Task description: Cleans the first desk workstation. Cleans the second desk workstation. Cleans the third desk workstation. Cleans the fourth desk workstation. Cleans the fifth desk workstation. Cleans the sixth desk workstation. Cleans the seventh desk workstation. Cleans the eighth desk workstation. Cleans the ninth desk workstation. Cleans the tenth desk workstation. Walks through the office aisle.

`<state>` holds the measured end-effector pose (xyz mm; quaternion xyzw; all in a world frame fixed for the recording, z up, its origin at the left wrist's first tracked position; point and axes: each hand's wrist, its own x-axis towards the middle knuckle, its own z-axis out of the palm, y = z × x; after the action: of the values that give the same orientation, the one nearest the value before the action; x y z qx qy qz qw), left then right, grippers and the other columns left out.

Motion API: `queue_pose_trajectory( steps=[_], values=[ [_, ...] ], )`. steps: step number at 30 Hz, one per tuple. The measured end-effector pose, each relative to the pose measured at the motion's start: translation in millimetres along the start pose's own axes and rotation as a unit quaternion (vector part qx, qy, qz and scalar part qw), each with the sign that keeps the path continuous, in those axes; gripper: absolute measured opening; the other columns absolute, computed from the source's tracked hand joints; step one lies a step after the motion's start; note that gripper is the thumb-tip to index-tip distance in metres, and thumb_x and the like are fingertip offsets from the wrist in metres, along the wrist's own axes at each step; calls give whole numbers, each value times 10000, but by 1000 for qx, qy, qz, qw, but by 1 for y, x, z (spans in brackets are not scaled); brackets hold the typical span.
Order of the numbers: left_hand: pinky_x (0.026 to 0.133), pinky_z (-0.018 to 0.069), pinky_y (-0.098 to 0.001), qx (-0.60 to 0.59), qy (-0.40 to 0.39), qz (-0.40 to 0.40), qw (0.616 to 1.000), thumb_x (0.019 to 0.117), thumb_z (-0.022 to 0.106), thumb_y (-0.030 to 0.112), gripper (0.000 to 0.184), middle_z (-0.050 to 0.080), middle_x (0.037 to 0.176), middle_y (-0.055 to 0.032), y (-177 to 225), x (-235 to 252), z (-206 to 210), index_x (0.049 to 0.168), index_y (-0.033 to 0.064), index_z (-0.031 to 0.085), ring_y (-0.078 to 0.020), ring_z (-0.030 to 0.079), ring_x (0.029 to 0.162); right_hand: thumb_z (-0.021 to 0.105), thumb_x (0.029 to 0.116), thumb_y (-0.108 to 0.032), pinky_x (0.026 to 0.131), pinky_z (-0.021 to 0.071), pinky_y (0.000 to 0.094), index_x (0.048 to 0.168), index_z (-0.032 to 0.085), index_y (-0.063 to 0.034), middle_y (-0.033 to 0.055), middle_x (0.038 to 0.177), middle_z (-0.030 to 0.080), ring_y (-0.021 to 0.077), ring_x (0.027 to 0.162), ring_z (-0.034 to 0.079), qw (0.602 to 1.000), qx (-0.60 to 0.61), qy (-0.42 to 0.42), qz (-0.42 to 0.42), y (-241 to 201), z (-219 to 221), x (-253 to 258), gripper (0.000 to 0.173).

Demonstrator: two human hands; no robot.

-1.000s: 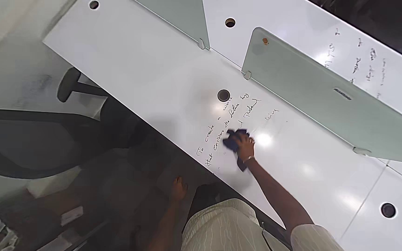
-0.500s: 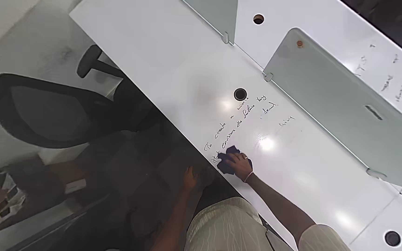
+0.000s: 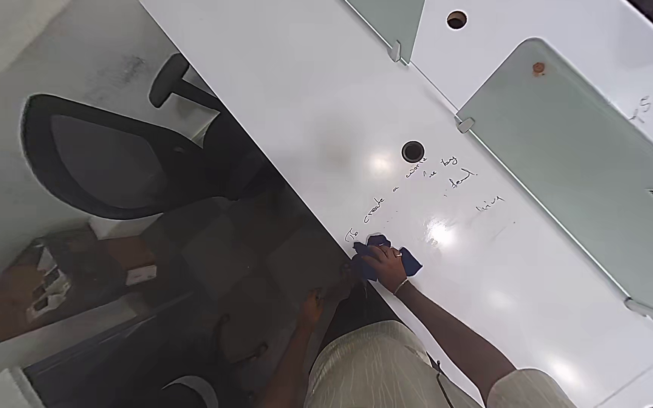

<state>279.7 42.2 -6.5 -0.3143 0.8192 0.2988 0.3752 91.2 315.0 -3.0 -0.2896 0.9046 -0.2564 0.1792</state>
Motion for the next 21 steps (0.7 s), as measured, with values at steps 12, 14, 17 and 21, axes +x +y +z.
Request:
queue_pose_trajectory(
  steps=[12, 14, 17, 21],
  values=[
    [1043, 509, -437, -68, 8, 24, 997, 1052, 516, 152, 329, 655, 1294, -195, 29, -7, -37, 1327, 9, 628, -276, 656, 1169, 694, 895, -174, 1046, 404, 703, 1443, 586, -265, 195, 1546, 466, 470, 1393, 441, 966, 34, 82, 242, 18, -63, 149, 565],
    [1040, 508, -448, -61, -10, 15, 998, 1053, 521, 162, 333, 668, 1273, -192, 26, -4, -36, 1331, 10, 624, -282, 662, 1158, 607, 916, -80, 1080, 389, 682, 1410, 624, -281, 150, 1527, 516, 441, 1394, 465, 991, 48, -28, 119, -26, -22, 92, 534],
    [1046, 505, -469, -39, -45, 5, 998, 1065, 507, 203, 351, 672, 1267, -189, 16, -2, -35, 1343, 24, 622, -290, 662, 1164, 589, 902, 1, 1001, 435, 659, 1351, 649, -328, 66, 1493, 566, 409, 1318, 536, 994, 37, -93, -52, -36, 7, 42, 560],
    [1031, 509, -458, -45, -53, 0, 998, 1073, 499, 208, 337, 671, 1249, -196, 17, -7, -45, 1317, 15, 630, -286, 663, 1141, 603, 920, -65, 1064, 381, 705, 1391, 635, -294, 146, 1520, 523, 449, 1370, 483, 991, 33, 17, 129, 24, -49, 106, 525]
  ],
)
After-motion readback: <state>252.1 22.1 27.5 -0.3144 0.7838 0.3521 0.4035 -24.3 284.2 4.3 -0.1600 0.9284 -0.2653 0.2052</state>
